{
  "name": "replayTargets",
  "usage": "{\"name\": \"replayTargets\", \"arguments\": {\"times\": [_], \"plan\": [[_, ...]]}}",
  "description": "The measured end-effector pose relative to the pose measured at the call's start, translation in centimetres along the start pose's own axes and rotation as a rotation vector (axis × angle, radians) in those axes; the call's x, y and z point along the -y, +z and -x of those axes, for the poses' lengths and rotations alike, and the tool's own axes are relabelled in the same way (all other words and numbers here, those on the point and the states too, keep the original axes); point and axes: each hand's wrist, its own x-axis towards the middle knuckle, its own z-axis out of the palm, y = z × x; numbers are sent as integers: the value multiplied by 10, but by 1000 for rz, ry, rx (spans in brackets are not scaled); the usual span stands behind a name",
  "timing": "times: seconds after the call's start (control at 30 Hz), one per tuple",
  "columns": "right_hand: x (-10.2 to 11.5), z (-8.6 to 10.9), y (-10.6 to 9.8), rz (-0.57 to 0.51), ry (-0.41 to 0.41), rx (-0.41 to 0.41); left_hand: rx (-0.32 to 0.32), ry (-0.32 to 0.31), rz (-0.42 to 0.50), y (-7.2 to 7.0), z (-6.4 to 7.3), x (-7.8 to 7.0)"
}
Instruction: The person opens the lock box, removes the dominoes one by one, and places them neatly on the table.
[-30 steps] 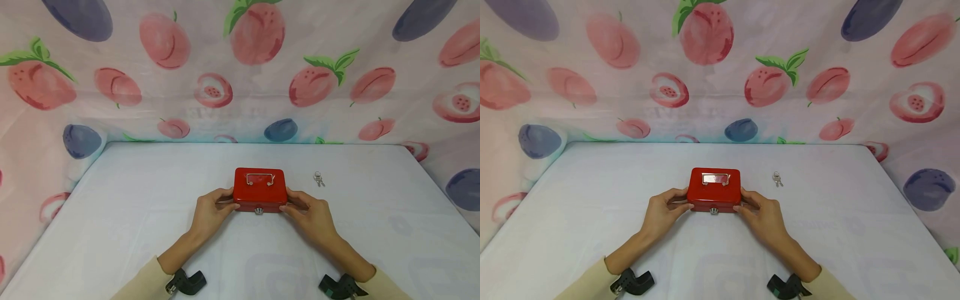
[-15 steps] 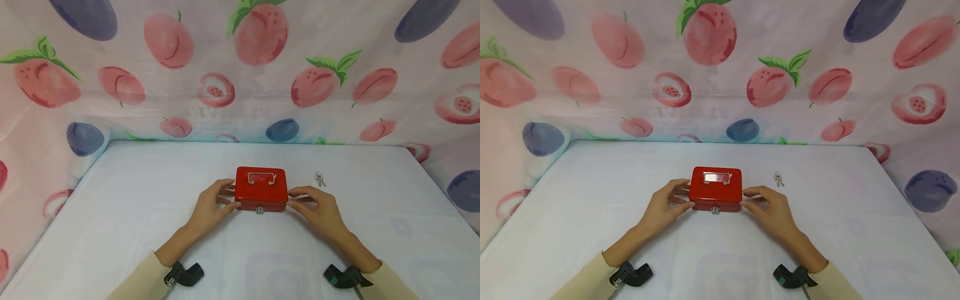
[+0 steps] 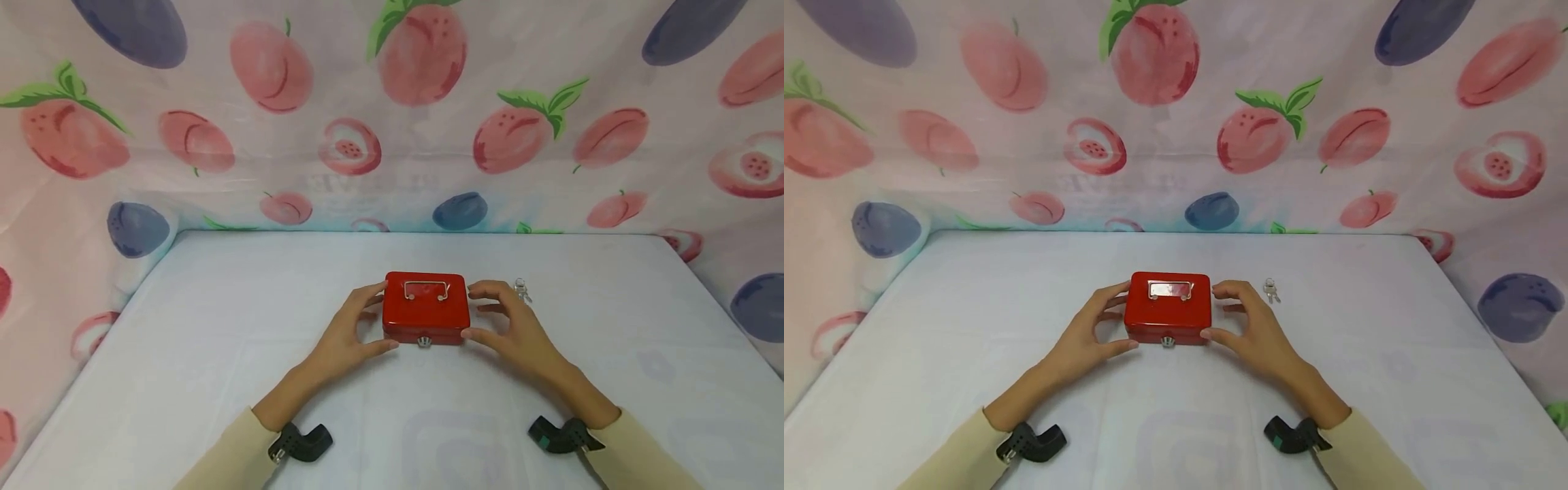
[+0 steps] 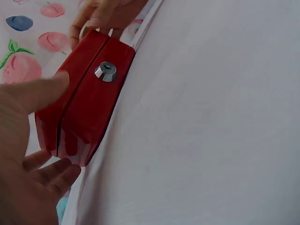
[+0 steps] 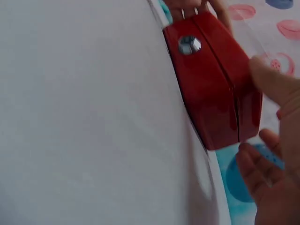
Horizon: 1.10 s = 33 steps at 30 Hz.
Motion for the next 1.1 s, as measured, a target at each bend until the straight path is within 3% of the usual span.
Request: {"name": "replayTargets", "arguments": {"times": [0.2, 0.4, 0.5, 0.7, 0.93, 1.1], "plan": [[-8, -6, 0, -130, -29, -43, 53, -27, 53, -1, -5, 2], [-13, -4, 5, -187, -53, -27, 32, -23, 111, 0, -5, 13], [-15, -3, 7, -213, -19, -1, 20, 0, 119, 1, -5, 17], [-21, -2, 7, -223, 29, 53, 16, 20, 114, 1, -5, 19], [-24, 0, 8, -218, 32, 75, 16, -38, 156, 1, -5, 17], [-23, -1, 7, -214, 36, 93, 19, -43, 161, 0, -6, 15]]}}
